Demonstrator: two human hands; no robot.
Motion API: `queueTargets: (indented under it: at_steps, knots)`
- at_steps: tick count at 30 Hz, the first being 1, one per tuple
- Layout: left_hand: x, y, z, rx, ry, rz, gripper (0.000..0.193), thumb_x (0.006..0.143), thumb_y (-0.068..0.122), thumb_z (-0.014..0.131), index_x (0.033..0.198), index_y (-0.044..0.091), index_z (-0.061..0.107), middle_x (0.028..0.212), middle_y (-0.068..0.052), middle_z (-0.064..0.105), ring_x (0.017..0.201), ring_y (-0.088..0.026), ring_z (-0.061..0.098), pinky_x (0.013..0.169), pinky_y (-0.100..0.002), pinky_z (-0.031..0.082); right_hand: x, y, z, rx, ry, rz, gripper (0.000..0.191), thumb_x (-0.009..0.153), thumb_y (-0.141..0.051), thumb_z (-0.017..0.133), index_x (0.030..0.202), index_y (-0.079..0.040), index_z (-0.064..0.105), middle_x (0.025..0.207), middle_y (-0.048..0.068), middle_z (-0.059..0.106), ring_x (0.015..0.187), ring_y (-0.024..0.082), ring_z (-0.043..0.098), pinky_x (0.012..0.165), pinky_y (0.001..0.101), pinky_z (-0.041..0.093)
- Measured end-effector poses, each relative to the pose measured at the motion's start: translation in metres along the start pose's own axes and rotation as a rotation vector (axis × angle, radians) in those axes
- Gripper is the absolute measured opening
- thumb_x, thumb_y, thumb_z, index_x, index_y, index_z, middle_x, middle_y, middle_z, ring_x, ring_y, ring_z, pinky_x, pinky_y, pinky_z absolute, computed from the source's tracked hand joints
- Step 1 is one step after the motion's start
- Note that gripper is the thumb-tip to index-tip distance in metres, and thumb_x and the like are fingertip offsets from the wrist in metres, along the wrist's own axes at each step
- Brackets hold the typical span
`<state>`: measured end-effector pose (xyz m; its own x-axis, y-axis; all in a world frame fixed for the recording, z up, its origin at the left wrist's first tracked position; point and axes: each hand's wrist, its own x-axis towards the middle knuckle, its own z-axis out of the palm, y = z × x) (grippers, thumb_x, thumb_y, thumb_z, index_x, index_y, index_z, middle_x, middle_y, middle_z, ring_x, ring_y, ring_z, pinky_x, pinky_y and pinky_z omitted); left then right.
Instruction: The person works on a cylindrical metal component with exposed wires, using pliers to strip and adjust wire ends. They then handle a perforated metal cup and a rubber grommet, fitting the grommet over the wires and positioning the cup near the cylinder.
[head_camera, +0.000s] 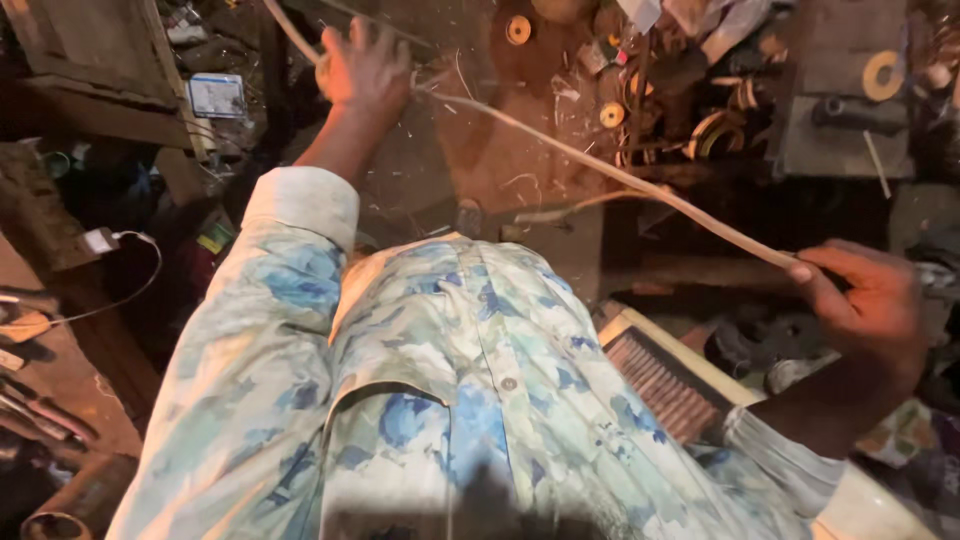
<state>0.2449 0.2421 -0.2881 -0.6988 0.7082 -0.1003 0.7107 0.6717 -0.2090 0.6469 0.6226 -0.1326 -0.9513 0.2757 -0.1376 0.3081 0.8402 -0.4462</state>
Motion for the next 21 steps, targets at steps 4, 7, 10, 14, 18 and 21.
queueTargets:
  at_steps: [4,7,10,14,18,21]
  knots:
    - [-0.008,0.009,-0.029,-0.034,0.456,0.049,0.054,0.090,0.036,0.068,0.140,0.016,0.064,0.138,-0.018,0.055,0.128,-0.043,0.046,0.097,-0.066,0.035,-0.015,0.048,0.033,0.093,-0.044,0.229,0.031,0.086,-0.017,0.073,0.112,-0.002,0.076,0.097,0.015,0.075,0.085,0.023,0.070,0.080,0.0366,0.053]
    - [-0.035,0.028,-0.046,-0.208,0.394,0.141,0.058,0.085,0.029,0.063,0.141,0.015,0.060,0.138,-0.019,0.053,0.127,-0.039,0.051,0.098,-0.060,0.038,0.012,0.022,0.070,0.161,-0.288,0.444,0.053,0.081,-0.028,0.080,0.127,-0.005,0.071,0.119,0.016,0.075,0.107,0.024,0.071,0.095,0.0377,0.053]
    - [-0.054,0.069,-0.056,-0.344,0.447,0.273,0.052,0.093,0.026,0.062,0.144,0.015,0.060,0.139,-0.019,0.053,0.130,-0.036,0.053,0.103,-0.055,0.040,0.061,-0.037,0.125,0.258,-0.156,0.023,0.075,0.083,-0.040,0.080,0.143,-0.003,0.058,0.148,0.020,0.057,0.136,0.030,0.054,0.111,0.0396,0.042]
    - [-0.057,0.115,-0.058,-0.335,0.563,0.483,0.055,0.079,0.034,0.062,0.130,0.016,0.063,0.127,-0.020,0.056,0.119,-0.036,0.056,0.097,-0.055,0.041,0.122,-0.101,0.164,0.471,-0.062,-0.339,0.051,0.096,-0.030,0.067,0.135,0.001,0.056,0.132,0.020,0.062,0.124,0.030,0.059,0.106,0.0401,0.045]
    - [-0.059,0.103,-0.059,-0.352,0.480,0.440,0.044,0.093,0.029,0.064,0.132,0.009,0.063,0.130,-0.014,0.057,0.116,-0.031,0.056,0.100,-0.058,0.039,0.146,-0.137,0.173,0.536,-0.380,0.006,0.033,0.105,-0.034,0.053,0.110,-0.005,0.068,0.100,0.009,0.071,0.096,0.019,0.063,0.090,0.0372,0.051]
    - [-0.070,0.054,-0.064,-0.201,0.470,0.294,0.050,0.082,0.032,0.067,0.126,0.010,0.064,0.125,-0.010,0.058,0.117,-0.029,0.057,0.108,-0.066,0.034,0.131,-0.138,0.163,0.522,-0.190,-0.188,0.033,0.106,-0.030,0.056,0.094,-0.001,0.063,0.081,0.007,0.057,0.080,0.016,0.054,0.074,0.0340,0.048]
